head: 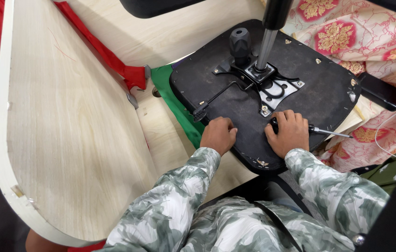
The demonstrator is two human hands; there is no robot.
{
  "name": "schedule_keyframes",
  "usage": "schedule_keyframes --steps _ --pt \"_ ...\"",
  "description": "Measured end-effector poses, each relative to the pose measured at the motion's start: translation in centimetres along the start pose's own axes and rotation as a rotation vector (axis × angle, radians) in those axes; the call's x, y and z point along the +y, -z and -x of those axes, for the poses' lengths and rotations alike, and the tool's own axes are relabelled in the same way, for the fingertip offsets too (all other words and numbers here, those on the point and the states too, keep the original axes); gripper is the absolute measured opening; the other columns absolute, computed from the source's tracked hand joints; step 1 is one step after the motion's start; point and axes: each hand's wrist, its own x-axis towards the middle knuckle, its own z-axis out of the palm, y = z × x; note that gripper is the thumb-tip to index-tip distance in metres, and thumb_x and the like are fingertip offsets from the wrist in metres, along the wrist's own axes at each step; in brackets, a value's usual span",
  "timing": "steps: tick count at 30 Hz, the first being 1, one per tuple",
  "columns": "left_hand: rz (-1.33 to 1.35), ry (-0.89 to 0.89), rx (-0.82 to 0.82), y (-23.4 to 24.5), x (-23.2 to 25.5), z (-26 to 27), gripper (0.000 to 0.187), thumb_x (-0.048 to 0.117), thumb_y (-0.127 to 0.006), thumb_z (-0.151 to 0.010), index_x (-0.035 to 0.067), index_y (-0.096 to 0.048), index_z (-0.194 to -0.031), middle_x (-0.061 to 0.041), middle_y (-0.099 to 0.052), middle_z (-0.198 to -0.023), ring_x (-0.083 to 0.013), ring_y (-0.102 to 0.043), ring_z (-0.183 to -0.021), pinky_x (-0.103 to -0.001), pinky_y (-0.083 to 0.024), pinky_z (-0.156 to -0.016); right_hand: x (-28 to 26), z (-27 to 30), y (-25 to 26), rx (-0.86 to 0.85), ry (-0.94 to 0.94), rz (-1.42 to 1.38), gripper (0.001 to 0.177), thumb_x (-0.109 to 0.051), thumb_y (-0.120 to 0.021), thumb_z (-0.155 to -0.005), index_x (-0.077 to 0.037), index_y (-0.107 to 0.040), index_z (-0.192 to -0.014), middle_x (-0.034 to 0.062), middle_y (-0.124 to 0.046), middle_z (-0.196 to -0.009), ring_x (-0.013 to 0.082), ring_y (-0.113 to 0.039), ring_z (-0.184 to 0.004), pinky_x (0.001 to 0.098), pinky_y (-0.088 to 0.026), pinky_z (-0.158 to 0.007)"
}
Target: The person uses a screwdriver to tighten screws on the underside of a chair seat, securing the seat to its metal frame. The person works on multiple screws in sequence, holding the seat steady with one hand while turning the screwdriver with the other.
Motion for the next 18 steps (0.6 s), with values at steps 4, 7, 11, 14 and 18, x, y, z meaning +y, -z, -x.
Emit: schedule_keyframes --steps 4,7,11,14,18 --pt "-0.104 0.017 0.065 -1.0 0.1 -0.1 0.018 0.020 -0.074 -0.088 0.001 -0.076 -0.087 -0.016 -0.070 -0.103 -0.0346 -0.069 -0.097 -0.044 -0.055 -0.087 0.1 0.1 -0.1 0.009 0.002 -0.017 0.032 -0.032 -0.068 -0.088 -0.008 -0.072 -0.109 0.0093 -0.065 -0.105 0.0285 -0.060 -0.100 0.0438 -0.045 -0.092" --pt "-0.157 -0.022 0.081 -1.6 -0.2 -0.2 0.019 0.019 -0.074 -0.088 0.000 -0.075 -0.084 -0.016 -0.069 -0.103 -0.0352 -0.067 -0.098 -0.045 -0.055 -0.086 0.0 0.1 0.0 0.009 -0.001 -0.023 0.032 -0.032 -0.069 -0.087 -0.008 -0.072 -0.109 0.0094 -0.064 -0.105 0.0287 -0.060 -0.101 0.0439 -0.045 -0.092" --pt "-0.160 -0.032 0.091 -2.1 -0.6 -0.2 0.014 0.014 -0.071 -0.087 0.000 -0.073 -0.085 -0.015 -0.067 -0.101 -0.0352 -0.065 -0.098 -0.045 -0.054 -0.086 -0.1 0.0 0.1 0.016 -0.003 -0.029 0.031 -0.032 -0.069 -0.087 -0.009 -0.072 -0.108 0.0093 -0.064 -0.105 0.0290 -0.060 -0.102 0.0441 -0.045 -0.092" --pt "-0.163 -0.058 0.089 -2.3 -0.7 0.0 0.010 0.009 -0.068 -0.086 0.000 -0.073 -0.088 -0.014 -0.066 -0.100 -0.0346 -0.064 -0.097 -0.045 -0.053 -0.086 -0.2 0.0 0.2 0.013 -0.006 -0.026 0.032 -0.032 -0.069 -0.087 -0.008 -0.072 -0.108 0.0094 -0.064 -0.105 0.0290 -0.060 -0.102 0.0441 -0.045 -0.092" --pt "-0.115 -0.088 0.079 -2.3 -1.2 0.1 0.008 0.005 -0.066 -0.087 0.002 -0.074 -0.088 -0.012 -0.068 -0.099 -0.0332 -0.065 -0.098 -0.044 -0.053 -0.088 -0.3 -0.1 0.3 -0.002 -0.018 -0.035 0.031 -0.030 -0.069 -0.086 -0.008 -0.072 -0.108 0.0092 -0.064 -0.105 0.0290 -0.059 -0.101 0.0440 -0.045 -0.092"
